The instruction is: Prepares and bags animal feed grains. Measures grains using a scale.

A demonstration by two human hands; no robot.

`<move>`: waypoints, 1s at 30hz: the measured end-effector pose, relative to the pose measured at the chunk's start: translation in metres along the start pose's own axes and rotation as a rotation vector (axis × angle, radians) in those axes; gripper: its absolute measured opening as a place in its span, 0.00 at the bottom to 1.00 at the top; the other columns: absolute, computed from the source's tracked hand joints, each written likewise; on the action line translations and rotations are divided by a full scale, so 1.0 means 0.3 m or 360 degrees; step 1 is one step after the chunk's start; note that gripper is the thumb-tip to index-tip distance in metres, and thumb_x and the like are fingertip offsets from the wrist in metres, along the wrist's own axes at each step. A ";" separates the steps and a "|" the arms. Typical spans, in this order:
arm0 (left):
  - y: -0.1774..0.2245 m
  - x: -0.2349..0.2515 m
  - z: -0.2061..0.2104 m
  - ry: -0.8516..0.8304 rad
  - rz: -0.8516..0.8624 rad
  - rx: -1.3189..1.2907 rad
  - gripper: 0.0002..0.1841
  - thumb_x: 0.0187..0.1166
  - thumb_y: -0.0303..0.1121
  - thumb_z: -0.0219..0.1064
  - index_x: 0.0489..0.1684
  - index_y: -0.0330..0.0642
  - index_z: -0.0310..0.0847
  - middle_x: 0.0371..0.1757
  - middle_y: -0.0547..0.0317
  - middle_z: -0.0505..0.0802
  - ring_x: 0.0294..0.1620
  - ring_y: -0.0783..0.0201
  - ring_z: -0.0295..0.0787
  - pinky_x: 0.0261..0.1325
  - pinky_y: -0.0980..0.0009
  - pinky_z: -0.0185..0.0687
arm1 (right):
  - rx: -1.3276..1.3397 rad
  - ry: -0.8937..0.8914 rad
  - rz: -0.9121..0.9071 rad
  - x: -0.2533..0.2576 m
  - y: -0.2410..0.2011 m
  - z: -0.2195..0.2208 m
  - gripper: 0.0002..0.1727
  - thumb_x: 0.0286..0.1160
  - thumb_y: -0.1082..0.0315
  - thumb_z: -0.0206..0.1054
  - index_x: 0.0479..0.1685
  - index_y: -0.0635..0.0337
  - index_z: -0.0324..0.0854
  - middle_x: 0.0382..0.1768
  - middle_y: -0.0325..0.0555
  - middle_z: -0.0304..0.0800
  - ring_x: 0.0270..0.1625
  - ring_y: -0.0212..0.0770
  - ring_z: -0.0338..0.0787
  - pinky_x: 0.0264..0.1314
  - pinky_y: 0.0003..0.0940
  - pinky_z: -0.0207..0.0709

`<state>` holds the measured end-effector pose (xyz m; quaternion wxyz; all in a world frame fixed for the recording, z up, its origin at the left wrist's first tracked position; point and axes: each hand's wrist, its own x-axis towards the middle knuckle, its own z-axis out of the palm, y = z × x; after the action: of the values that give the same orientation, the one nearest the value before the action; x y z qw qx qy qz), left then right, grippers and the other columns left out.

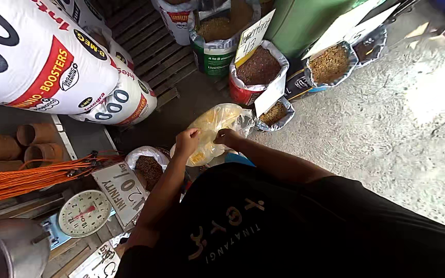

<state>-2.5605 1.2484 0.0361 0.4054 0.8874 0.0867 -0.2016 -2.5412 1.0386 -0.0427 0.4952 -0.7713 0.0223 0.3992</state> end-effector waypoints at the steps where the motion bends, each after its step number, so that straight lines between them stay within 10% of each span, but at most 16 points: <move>1: 0.029 0.042 0.051 -0.0079 -0.0076 0.0047 0.16 0.91 0.36 0.59 0.59 0.35 0.89 0.50 0.46 0.96 0.53 0.54 0.95 0.66 0.52 0.86 | -0.0021 0.0019 -0.0068 -0.005 0.006 0.002 0.14 0.68 0.67 0.80 0.41 0.71 0.86 0.48 0.62 0.88 0.51 0.55 0.87 0.57 0.59 0.79; 5: 0.084 0.146 0.162 -0.0305 -0.0394 0.0381 0.21 0.89 0.44 0.61 0.47 0.33 0.91 0.45 0.42 0.95 0.52 0.46 0.93 0.64 0.44 0.83 | -0.0048 0.0038 -0.0306 -0.014 0.051 0.015 0.13 0.59 0.69 0.83 0.33 0.69 0.86 0.58 0.63 0.83 0.66 0.57 0.81 0.68 0.53 0.76; 9: 0.085 0.215 0.214 -0.0474 -0.0761 0.0528 0.23 0.80 0.47 0.70 0.43 0.28 0.88 0.48 0.36 0.94 0.54 0.41 0.92 0.62 0.39 0.83 | 0.0018 -0.0022 -0.0290 -0.025 0.090 0.015 0.17 0.62 0.63 0.84 0.35 0.67 0.85 0.60 0.61 0.81 0.61 0.54 0.83 0.63 0.51 0.79; 12: 0.052 0.231 0.230 -0.0515 -0.1023 0.0134 0.18 0.79 0.38 0.72 0.58 0.34 0.84 0.47 0.48 0.93 0.42 0.59 0.89 0.51 0.59 0.85 | 0.0268 -0.0036 0.0188 -0.030 0.044 -0.024 0.34 0.85 0.42 0.62 0.57 0.74 0.81 0.57 0.66 0.88 0.58 0.59 0.91 0.65 0.59 0.82; 15: 0.051 0.210 0.231 -0.0483 -0.1125 -0.0196 0.16 0.77 0.32 0.74 0.60 0.38 0.84 0.42 0.55 0.92 0.32 0.69 0.83 0.38 0.71 0.80 | 0.0095 -0.0079 0.0611 0.029 -0.030 -0.084 0.50 0.79 0.24 0.50 0.53 0.73 0.86 0.51 0.65 0.91 0.55 0.60 0.92 0.64 0.63 0.79; 21: 0.012 0.177 0.191 -0.0224 -0.1244 -0.0578 0.14 0.77 0.27 0.70 0.58 0.36 0.81 0.35 0.56 0.88 0.25 0.70 0.80 0.29 0.76 0.77 | -0.0614 -0.0125 0.0365 0.094 -0.159 -0.103 0.24 0.89 0.57 0.50 0.50 0.68 0.87 0.58 0.66 0.89 0.66 0.65 0.87 0.64 0.71 0.77; 30: -0.104 0.029 0.065 -0.0041 -0.1144 -0.0596 0.09 0.78 0.25 0.70 0.52 0.32 0.85 0.37 0.51 0.91 0.31 0.67 0.86 0.39 0.71 0.85 | -0.0727 0.0009 0.0287 0.087 -0.140 -0.107 0.24 0.91 0.57 0.49 0.47 0.65 0.87 0.53 0.65 0.91 0.63 0.66 0.88 0.61 0.72 0.76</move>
<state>-2.5683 1.2539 -0.0004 0.4647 0.7089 0.4215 -0.3223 -2.4866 1.0443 -0.0219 0.2702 -0.8594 0.0014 0.4341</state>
